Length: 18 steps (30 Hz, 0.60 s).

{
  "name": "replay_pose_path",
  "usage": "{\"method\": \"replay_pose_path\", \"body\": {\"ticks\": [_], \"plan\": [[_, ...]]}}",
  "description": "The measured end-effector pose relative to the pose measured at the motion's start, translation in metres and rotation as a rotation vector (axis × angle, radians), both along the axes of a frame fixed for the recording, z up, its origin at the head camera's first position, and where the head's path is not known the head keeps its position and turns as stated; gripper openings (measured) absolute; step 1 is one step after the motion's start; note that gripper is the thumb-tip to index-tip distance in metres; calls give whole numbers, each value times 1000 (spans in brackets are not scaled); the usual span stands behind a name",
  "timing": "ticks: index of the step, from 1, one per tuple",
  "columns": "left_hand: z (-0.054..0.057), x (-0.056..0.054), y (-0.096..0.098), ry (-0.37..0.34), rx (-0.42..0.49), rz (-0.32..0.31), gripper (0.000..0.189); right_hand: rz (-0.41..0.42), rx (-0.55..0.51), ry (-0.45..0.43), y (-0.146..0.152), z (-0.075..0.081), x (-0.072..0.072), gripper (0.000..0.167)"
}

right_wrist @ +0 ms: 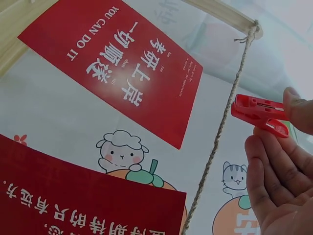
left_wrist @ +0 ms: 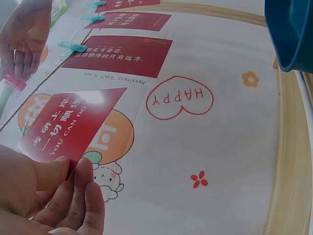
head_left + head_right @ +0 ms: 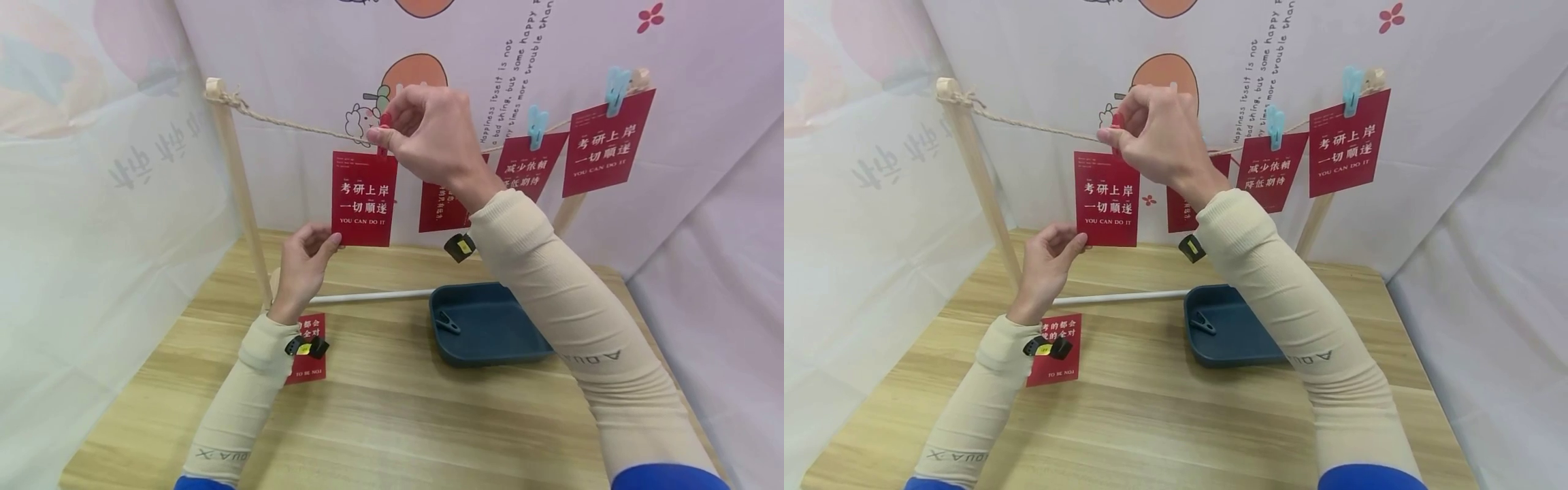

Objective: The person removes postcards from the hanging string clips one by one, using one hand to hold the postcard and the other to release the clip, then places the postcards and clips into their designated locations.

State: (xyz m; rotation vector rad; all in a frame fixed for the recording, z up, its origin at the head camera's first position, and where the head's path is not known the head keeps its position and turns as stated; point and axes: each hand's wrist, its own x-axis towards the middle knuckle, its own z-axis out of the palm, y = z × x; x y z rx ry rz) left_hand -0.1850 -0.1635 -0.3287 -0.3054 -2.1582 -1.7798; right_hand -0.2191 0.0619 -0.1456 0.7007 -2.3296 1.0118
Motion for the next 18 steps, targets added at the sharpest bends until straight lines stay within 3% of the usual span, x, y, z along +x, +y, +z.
{"method": "replay_pose_path", "body": {"ticks": [18], "plan": [[-7, -2, -3, -29, 15, -4, 27, 34, 34, -35, 12, -19, 0, 36]]}}
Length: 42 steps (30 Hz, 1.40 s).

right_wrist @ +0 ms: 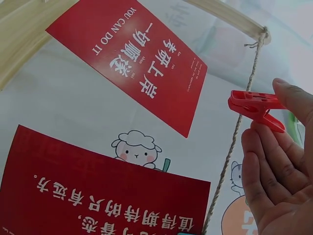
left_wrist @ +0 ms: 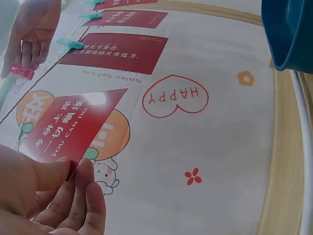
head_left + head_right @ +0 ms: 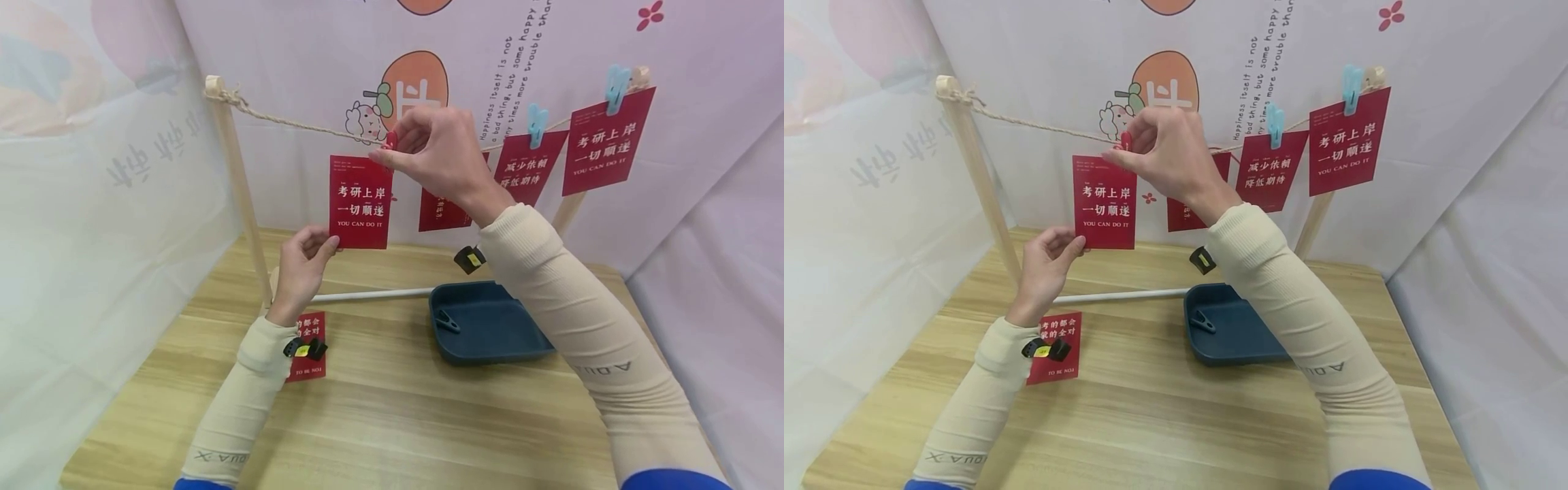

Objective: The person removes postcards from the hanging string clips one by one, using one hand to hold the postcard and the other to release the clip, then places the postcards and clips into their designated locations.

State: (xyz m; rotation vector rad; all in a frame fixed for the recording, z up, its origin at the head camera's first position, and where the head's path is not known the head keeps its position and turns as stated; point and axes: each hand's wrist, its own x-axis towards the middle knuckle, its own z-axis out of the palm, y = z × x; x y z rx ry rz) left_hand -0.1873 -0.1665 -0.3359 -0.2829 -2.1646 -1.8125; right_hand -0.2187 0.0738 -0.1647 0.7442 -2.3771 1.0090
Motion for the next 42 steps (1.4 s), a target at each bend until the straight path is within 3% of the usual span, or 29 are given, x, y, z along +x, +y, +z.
{"method": "replay_pose_path", "body": {"ticks": [21, 32, 42], "plan": [[-4, 1, 3, -54, 17, 2, 27, -12, 32, -74, 13, -25, 1, 36], [-2, 1, 4, -54, 4, 11, 27, 1, 49, -64, 22, -39, 1, 35], [-6, 4, 4, -60, 8, 12, 26, -46, 70, -141, 31, -59, 1, 36]]}}
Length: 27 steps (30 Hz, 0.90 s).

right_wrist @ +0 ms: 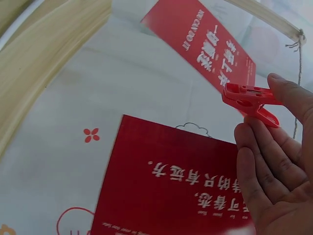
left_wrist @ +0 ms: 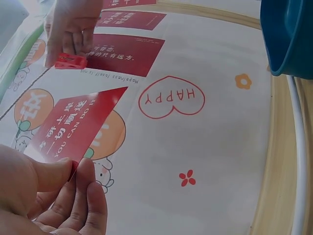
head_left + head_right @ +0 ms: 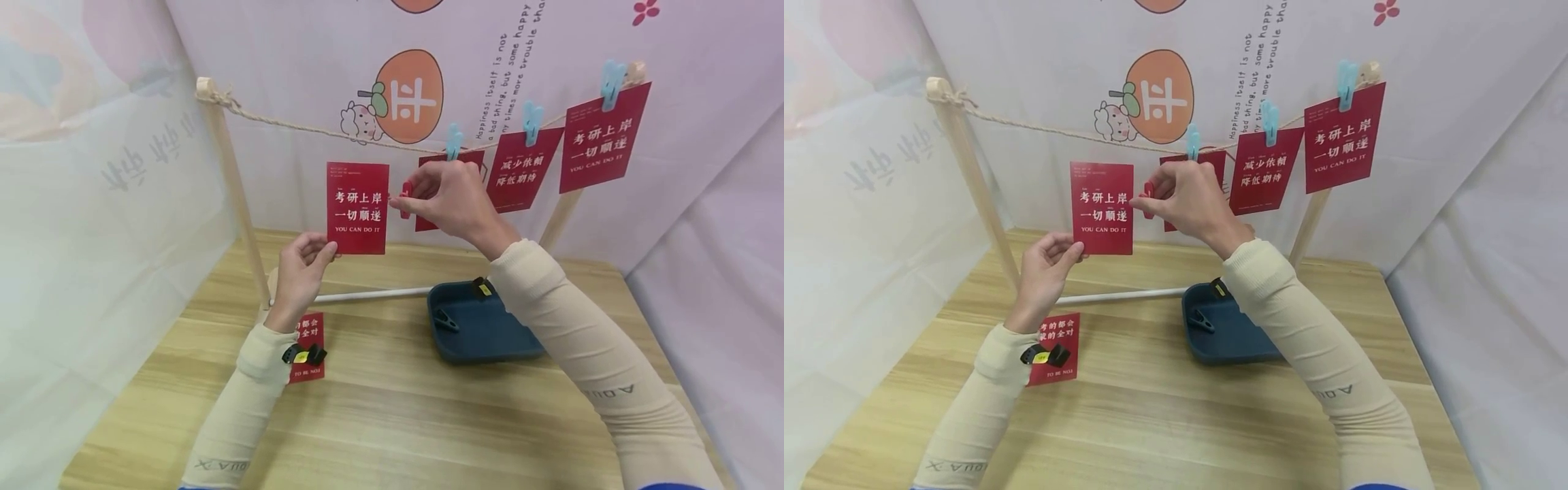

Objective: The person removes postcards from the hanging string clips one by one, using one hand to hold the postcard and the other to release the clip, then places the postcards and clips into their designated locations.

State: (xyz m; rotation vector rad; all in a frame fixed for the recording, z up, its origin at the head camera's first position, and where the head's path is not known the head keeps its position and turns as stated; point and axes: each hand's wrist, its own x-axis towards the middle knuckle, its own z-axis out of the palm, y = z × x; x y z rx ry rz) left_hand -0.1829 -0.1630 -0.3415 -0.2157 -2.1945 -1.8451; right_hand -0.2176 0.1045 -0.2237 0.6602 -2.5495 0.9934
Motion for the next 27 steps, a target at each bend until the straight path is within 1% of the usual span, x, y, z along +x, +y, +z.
{"method": "replay_pose_path", "body": {"ticks": [4, 8, 12, 19, 27], "plan": [[-2, 4, -1, -7, -2, 6, 26, -11, -4, -3, 5, -7, 0, 38], [-8, 9, -5, -11, -6, 18, 27, -18, 2, -6, 11, -15, -1, 38], [-12, 10, -7, -12, -3, 28, 26, -25, 12, -13, 14, -21, -2, 38], [-12, 11, -9, -21, -7, 31, 27, -17, 22, -42, 19, -30, -1, 35], [-12, 12, -9, -38, -17, 22, 27, -50, 38, -73, 28, -42, 1, 37]]}}
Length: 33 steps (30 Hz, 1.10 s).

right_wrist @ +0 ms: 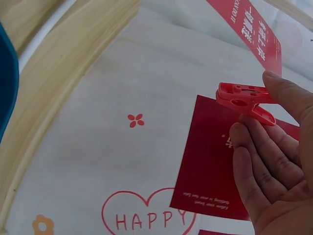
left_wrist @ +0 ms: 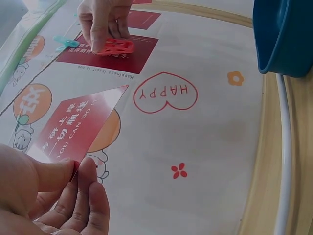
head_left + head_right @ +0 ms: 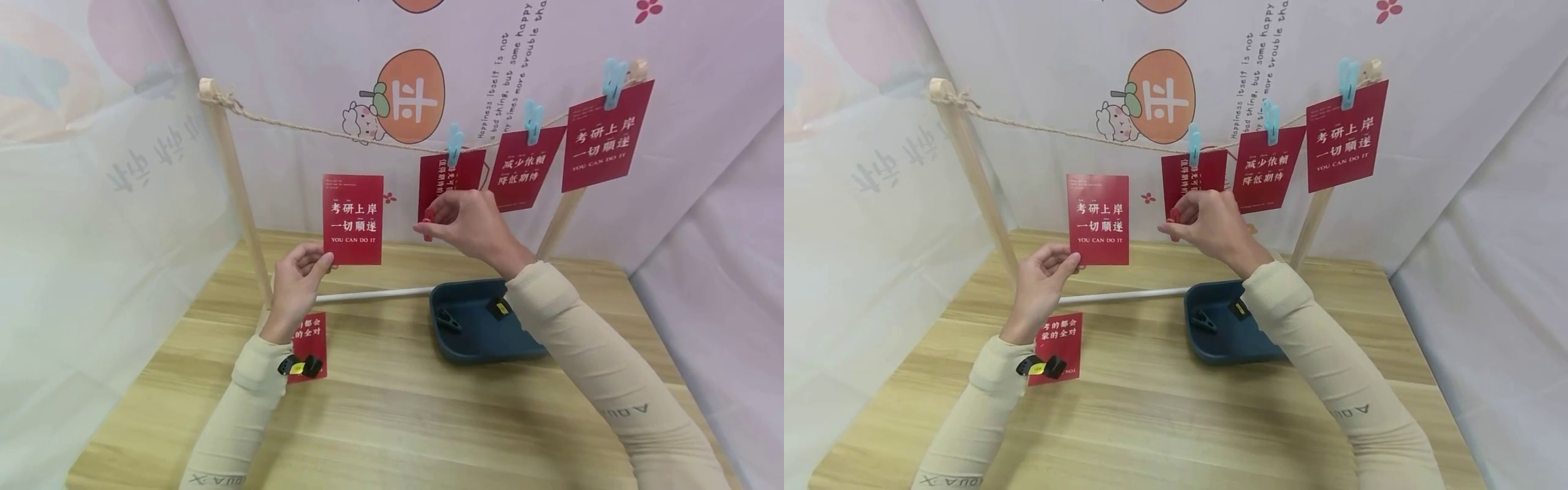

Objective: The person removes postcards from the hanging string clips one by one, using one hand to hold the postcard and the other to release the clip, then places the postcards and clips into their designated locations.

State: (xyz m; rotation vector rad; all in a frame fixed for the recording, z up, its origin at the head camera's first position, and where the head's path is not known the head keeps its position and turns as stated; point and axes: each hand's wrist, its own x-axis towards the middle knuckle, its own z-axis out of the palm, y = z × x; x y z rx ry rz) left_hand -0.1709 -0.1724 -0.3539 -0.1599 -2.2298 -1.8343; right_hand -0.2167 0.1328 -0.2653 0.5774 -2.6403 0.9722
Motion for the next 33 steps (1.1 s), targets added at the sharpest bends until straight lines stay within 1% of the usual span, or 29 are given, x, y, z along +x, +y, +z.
{"method": "replay_pose_path", "body": {"ticks": [7, 14, 20, 27, 30, 33], "plan": [[-5, 3, -2, -34, 2, 11, 27, -17, 8, -59, 9, -14, 2, 39], [-9, 3, -4, -42, 13, 13, 27, -5, 26, -76, 19, -26, 2, 38], [-11, 5, -6, -76, 30, 14, 26, 15, 42, -94, 25, -36, 0, 38], [-16, 8, -11, -84, 13, 2, 28, 14, 64, -114, 29, -43, 1, 37], [-19, 9, -12, -105, 10, -8, 29, 16, 59, -135, 31, -47, 2, 36], [-23, 10, -13, -145, 9, -6, 30, 23, 68, -152, 33, -51, 1, 34]]}}
